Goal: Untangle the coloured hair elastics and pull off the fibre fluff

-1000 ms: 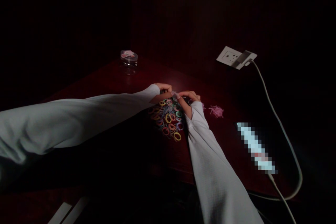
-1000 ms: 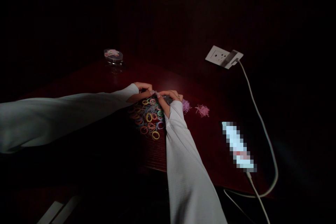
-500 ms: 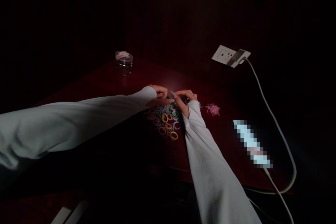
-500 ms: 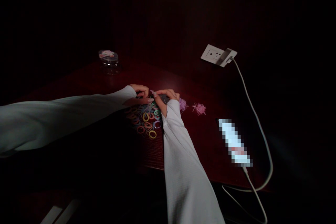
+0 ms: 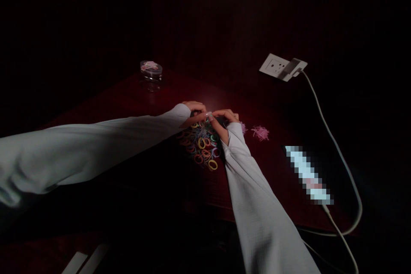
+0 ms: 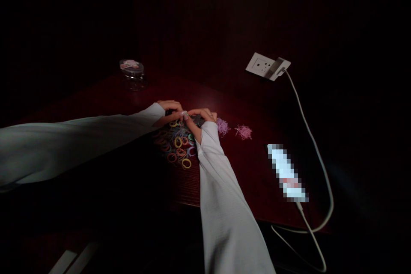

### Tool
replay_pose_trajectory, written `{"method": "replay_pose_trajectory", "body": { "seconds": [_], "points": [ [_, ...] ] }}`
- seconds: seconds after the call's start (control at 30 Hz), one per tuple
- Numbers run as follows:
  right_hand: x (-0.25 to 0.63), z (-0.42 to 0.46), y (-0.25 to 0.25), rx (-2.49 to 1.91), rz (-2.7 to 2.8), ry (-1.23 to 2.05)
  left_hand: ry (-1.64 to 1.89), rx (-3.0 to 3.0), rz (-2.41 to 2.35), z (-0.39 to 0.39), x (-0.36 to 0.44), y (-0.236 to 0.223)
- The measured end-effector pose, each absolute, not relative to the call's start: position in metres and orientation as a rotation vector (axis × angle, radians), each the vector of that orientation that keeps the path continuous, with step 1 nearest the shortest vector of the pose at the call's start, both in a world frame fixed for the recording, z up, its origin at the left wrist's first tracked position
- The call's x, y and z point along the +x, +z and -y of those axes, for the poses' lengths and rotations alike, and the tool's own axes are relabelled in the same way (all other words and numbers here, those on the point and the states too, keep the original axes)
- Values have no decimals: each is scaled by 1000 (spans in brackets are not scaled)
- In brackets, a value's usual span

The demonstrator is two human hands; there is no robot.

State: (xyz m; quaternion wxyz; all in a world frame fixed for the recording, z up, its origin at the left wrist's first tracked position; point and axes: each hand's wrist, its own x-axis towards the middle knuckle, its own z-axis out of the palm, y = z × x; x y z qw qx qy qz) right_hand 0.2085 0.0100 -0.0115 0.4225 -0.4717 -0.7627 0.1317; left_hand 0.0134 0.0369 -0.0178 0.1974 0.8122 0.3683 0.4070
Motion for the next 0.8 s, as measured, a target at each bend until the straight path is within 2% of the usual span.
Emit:
{"method": "replay_pose_trajectory", "body": {
  "seconds": [0.37,0.8],
  "points": [
    [209,-11,-9,-1129,1899,391,1186,2229,-1033,-29,16,-13],
    [208,-21,-18,-1158,1762,623,1257,2310,-975,-46,17,-25]
  ]
}}
